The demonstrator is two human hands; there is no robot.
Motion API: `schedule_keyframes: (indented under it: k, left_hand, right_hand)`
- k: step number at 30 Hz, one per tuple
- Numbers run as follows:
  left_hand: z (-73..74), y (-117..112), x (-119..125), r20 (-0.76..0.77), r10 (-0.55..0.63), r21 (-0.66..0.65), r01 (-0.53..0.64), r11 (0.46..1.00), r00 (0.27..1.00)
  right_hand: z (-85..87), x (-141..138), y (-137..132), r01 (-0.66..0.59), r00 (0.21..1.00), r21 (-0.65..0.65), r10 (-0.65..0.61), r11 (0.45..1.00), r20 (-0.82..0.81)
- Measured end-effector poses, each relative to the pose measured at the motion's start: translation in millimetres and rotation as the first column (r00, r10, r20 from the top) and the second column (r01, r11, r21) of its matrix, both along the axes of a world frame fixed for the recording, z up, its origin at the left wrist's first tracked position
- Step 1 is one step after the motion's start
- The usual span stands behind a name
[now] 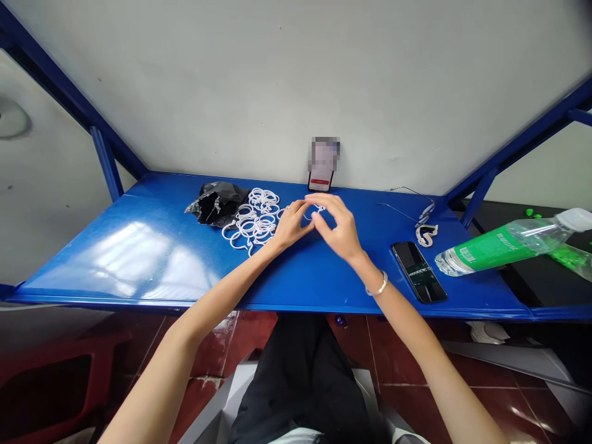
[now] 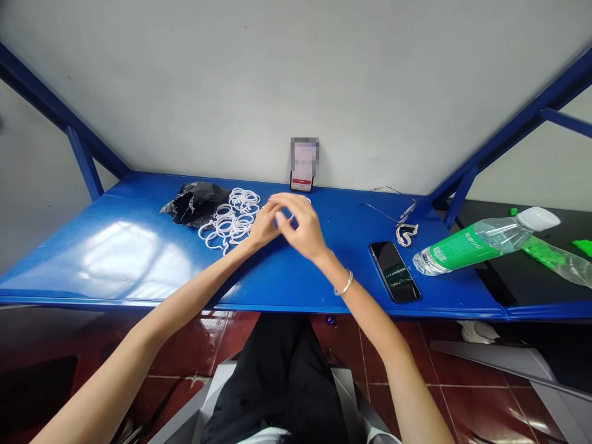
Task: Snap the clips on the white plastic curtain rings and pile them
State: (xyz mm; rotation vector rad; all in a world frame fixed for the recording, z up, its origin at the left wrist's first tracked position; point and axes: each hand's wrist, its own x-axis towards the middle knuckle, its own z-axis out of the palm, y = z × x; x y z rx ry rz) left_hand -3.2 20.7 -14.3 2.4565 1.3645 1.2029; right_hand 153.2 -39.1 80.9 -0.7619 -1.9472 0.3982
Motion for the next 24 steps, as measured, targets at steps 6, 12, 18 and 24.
schedule_keyframes:
  k: [6, 12, 18, 24]
  left_hand:
    - [1.7, 0.7, 3.8, -0.069, 0.06, 0.0, -0.06, 0.998, 0.996]
    - [0.3, -0.6, 2.8, -0.068, 0.024, 0.027, -0.022, 0.999, 0.997]
    - [4.8, -5.3, 3.1, -0.066, 0.028, -0.002, -0.028, 1.0, 0.997]
    - [4.3, -5.4, 2.2, -0.062, 0.011, -0.033, -0.013, 0.999, 0.998]
  right_hand:
    - [-73.1, 40.5, 78.4, 0.107, 0.984, 0.005, -0.106, 0.994, 0.14]
    - [-80.3, 39.1, 69.5, 0.128, 0.987, 0.066, -0.134, 0.99, 0.094]
    - [-86.5, 36.7, 67.5, 0.173, 0.983, 0.093, -0.178, 0.981, 0.048]
    - [-90.8, 34.3, 64.0, 0.179, 0.984, 0.04, -0.18, 0.983, 0.011]
